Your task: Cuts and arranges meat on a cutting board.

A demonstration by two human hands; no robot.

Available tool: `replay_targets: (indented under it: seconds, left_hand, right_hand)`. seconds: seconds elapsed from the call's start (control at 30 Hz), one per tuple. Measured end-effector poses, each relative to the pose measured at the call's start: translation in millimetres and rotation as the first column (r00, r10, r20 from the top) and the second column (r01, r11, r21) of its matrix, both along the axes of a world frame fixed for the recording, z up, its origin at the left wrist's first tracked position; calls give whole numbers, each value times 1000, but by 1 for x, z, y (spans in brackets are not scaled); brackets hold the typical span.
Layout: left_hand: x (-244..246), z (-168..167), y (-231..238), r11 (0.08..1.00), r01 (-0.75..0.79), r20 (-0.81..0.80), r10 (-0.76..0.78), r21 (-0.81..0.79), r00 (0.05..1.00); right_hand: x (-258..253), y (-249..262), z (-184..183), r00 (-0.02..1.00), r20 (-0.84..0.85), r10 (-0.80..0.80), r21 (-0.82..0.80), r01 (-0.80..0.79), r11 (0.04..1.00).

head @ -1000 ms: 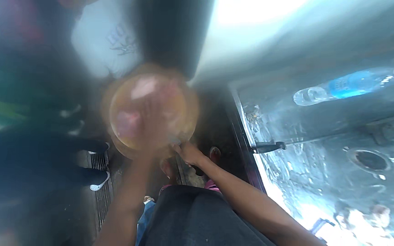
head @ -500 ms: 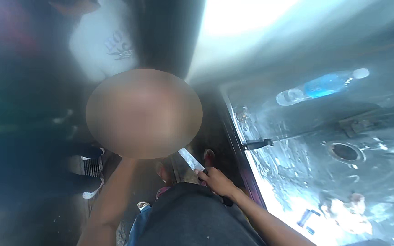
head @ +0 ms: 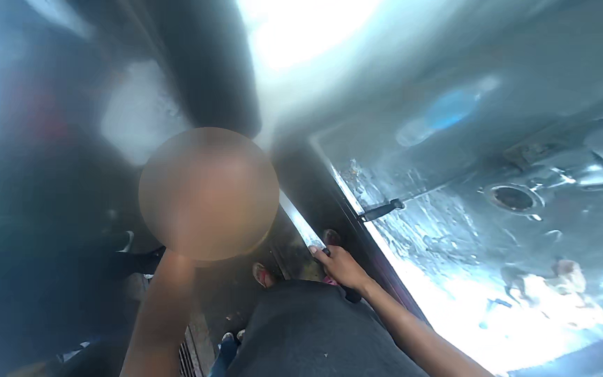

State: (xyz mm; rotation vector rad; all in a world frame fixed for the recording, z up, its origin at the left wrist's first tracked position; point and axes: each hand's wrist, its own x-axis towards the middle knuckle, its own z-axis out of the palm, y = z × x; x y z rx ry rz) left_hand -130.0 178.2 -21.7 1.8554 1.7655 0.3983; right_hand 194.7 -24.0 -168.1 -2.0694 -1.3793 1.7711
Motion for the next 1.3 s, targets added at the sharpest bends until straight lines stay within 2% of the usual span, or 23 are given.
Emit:
replay_targets:
  seconds: [0.03, 0.07, 0.17, 0.23, 0.27, 0.33, 0.43, 0.5, 0.57, 0.67, 0.77, 0.83, 1.0, 1.13, 1.23, 1.3]
  left_hand:
    - [2, 4, -10, 995, 69, -32, -67, 65, 997]
    - [-1, -6, -19, 982, 144, -58, -138, 122, 989]
    - [-38, -98, -43, 939, 314, -134, -297, 140, 946]
    - [-66, -149, -78, 936, 318, -100, -306, 150, 947]
    - [-73, -158, -93, 937, 266, -63, -258, 226, 964]
    - [-74, -143, -103, 940, 112, 26, -128, 321, 991]
    - [-57, -118, -81, 944, -71, 78, 48, 322, 996]
    - [-42, -130, -54, 943, -123, 44, 115, 310, 992]
    - [-26, -151, -36, 959, -77, -65, 98, 274, 993]
    - [-4, -171, -28, 989, -5, -261, 45, 151, 964]
    - [0, -187, -21, 979, 79, -369, -4, 188, 930]
    - [1, -175, -20, 980, 104, -389, -29, 172, 921]
    - [7, -145, -24, 991, 115, -378, -83, 63, 922]
    - [2, -156, -23, 984, 91, -405, -22, 151, 914]
    - [4, -154, -24, 994, 63, -384, -23, 92, 923]
    - [-3, -162, -25, 992, 26, -369, 23, 127, 929]
  right_hand:
    - [1, -3, -5, 999, -22, -25, 1, 25, 1000]
    - [0, -5, -9, 998, -35, -43, 4, 43, 999]
    - [-9, -5, -13, 999, -8, -37, 8, 37, 999]
    - [-23, 2, -5, 999, 43, 17, 11, -18, 1000]
    - [-30, 11, -2, 997, 62, 55, 16, -56, 998]
    - [-48, 39, 9, 986, 81, 146, 8, -147, 989]
    - [-89, 98, 21, 956, 111, 273, -5, -274, 962]
    - [-117, 131, 24, 940, 104, 325, 1, -327, 945]
    - [-138, 147, 17, 923, 116, 367, -10, -369, 930]
    - [-143, 144, 9, 906, 118, 406, -67, -400, 914]
    - [-127, 115, 6, 920, 92, 382, -114, -371, 922]
    - [-127, 110, 10, 917, 94, 388, -146, -373, 916]
    - [-155, 131, 4, 885, 74, 460, -84, -455, 887]
    - [-142, 111, 9, 873, 113, 475, -119, -463, 879]
    - [-134, 97, 17, 844, 144, 516, -185, -489, 852]
    - [-129, 85, 21, 841, 154, 519, -208, -486, 849]
